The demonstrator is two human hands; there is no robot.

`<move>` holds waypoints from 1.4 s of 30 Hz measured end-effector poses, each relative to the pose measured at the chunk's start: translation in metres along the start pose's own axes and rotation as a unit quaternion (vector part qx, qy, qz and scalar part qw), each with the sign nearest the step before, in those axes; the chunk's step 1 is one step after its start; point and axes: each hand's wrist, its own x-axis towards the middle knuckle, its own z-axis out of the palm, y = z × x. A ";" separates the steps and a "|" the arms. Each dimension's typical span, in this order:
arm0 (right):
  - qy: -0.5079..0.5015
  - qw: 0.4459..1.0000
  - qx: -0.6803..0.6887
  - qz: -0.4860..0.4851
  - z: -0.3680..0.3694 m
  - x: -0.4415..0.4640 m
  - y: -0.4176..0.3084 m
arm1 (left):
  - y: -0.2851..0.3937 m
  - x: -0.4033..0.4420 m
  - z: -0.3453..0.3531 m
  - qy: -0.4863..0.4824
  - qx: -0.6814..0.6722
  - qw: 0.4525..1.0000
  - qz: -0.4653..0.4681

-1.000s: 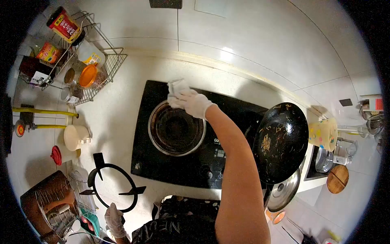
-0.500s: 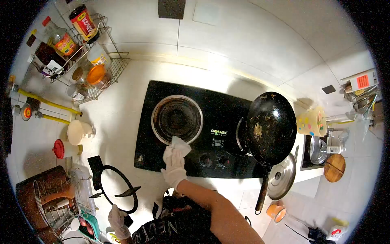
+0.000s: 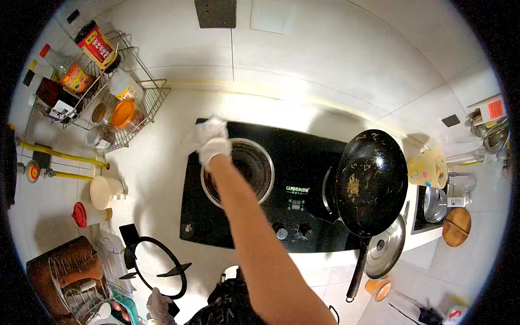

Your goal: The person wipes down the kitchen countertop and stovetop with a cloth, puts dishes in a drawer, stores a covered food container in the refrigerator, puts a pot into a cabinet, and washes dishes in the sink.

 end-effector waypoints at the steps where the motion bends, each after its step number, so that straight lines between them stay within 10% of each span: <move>1: 0.025 0.999 0.023 0.032 0.026 0.011 0.019 | -0.017 0.006 0.012 0.074 0.074 0.989 0.104; 3: 0.006 0.993 0.063 0.095 0.052 0.010 0.062 | -0.031 0.002 0.009 0.004 0.019 0.996 0.083; 5: -0.067 0.987 0.048 0.139 0.053 -0.019 0.107 | 0.069 0.040 0.022 0.111 -0.157 0.915 -0.353; 13: -0.041 0.956 0.093 0.275 0.144 -0.135 0.129 | 0.119 0.049 0.016 0.093 -0.162 0.919 -0.346; 22: -0.132 0.941 0.164 0.266 0.102 -0.226 -0.045 | 0.085 0.020 -0.003 0.069 -0.207 0.928 -0.303; 25: -0.080 0.975 -0.004 0.207 0.117 -0.235 -0.127 | 0.069 0.005 -0.010 0.068 -0.207 0.930 -0.296; 32: 0.177 0.978 0.078 -0.082 0.152 -0.245 -0.171 | 0.046 -0.014 -0.015 0.084 -0.189 0.950 -0.235; 36: 0.066 0.804 0.590 0.004 0.080 -0.265 -0.125 | 0.045 -0.023 -0.018 0.105 -0.186 0.948 -0.235; 38: 0.175 0.776 0.606 0.001 0.125 -0.261 -0.100 | 0.048 -0.025 -0.018 0.113 -0.201 0.934 -0.272; 42: 0.258 0.922 0.289 0.018 0.089 -0.269 -0.066 | 0.055 -0.024 -0.019 0.091 -0.215 0.917 -0.324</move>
